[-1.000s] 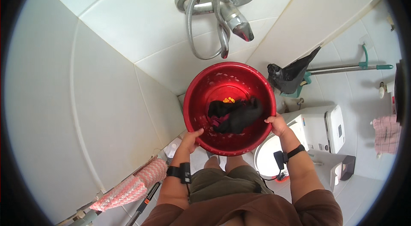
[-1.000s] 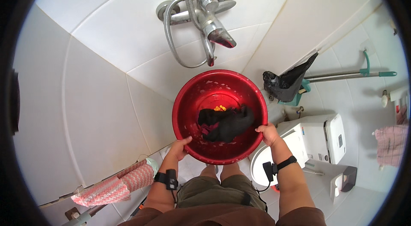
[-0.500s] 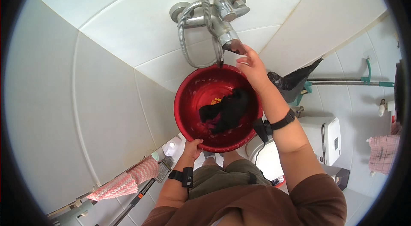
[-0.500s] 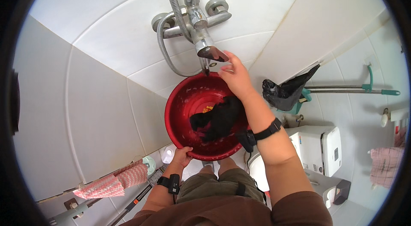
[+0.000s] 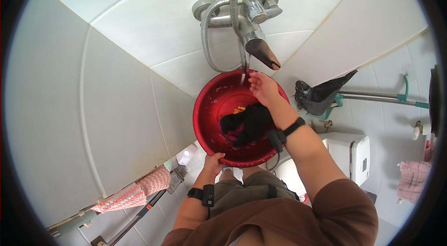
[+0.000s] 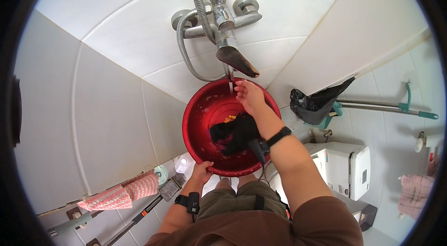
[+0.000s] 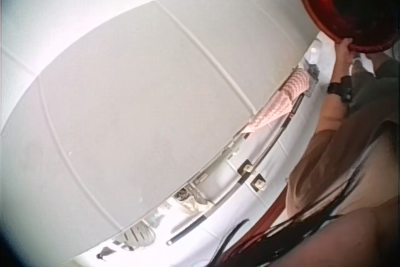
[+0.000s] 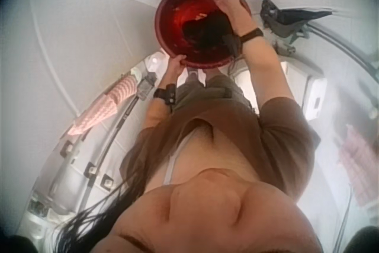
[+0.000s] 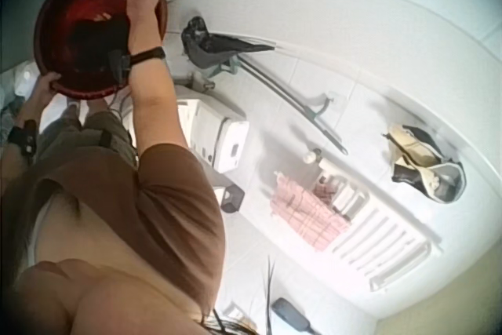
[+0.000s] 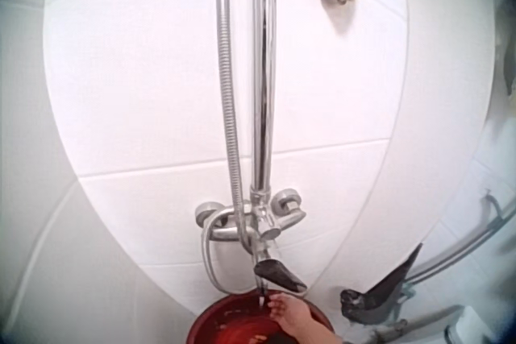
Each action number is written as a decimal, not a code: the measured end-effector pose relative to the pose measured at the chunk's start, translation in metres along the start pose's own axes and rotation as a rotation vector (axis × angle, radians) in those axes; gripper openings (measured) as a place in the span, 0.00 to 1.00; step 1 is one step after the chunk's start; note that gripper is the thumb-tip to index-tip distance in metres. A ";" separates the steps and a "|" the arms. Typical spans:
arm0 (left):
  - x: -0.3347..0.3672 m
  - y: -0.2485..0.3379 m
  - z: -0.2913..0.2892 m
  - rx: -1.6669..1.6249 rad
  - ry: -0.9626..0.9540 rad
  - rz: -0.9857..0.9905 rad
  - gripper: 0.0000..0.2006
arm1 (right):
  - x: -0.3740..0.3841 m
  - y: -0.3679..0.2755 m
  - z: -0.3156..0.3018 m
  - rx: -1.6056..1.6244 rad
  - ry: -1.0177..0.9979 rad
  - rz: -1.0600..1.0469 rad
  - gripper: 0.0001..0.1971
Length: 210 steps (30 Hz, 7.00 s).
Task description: Hand-washing a black cloth in a red bucket with soapy water in a bathroom.
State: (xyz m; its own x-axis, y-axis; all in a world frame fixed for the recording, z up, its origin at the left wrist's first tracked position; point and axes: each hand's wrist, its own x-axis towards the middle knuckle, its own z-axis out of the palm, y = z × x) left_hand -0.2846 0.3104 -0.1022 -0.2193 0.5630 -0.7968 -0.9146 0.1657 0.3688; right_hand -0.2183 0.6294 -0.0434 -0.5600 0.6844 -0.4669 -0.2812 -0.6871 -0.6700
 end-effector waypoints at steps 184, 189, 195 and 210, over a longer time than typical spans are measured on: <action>-0.043 0.078 -0.001 0.468 0.048 0.562 0.28 | -0.054 -0.038 -0.034 -0.387 0.254 -0.264 0.05; -0.042 0.073 -0.001 0.546 0.060 0.547 0.30 | -0.062 -0.040 -0.045 -0.520 0.296 -0.213 0.08; -0.060 0.079 0.026 0.674 0.019 0.543 0.31 | -0.064 -0.048 -0.039 -0.602 0.333 -0.221 0.08; -0.041 0.095 0.000 0.606 0.101 0.513 0.34 | -0.062 -0.052 -0.019 -0.642 0.270 -0.146 0.09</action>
State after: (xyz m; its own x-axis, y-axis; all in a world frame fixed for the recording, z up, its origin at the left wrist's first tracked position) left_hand -0.3627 0.3032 -0.0347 -0.6189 0.6170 -0.4862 -0.3539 0.3335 0.8738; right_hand -0.1543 0.6273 0.0094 -0.3152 0.8521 -0.4179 0.2224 -0.3617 -0.9054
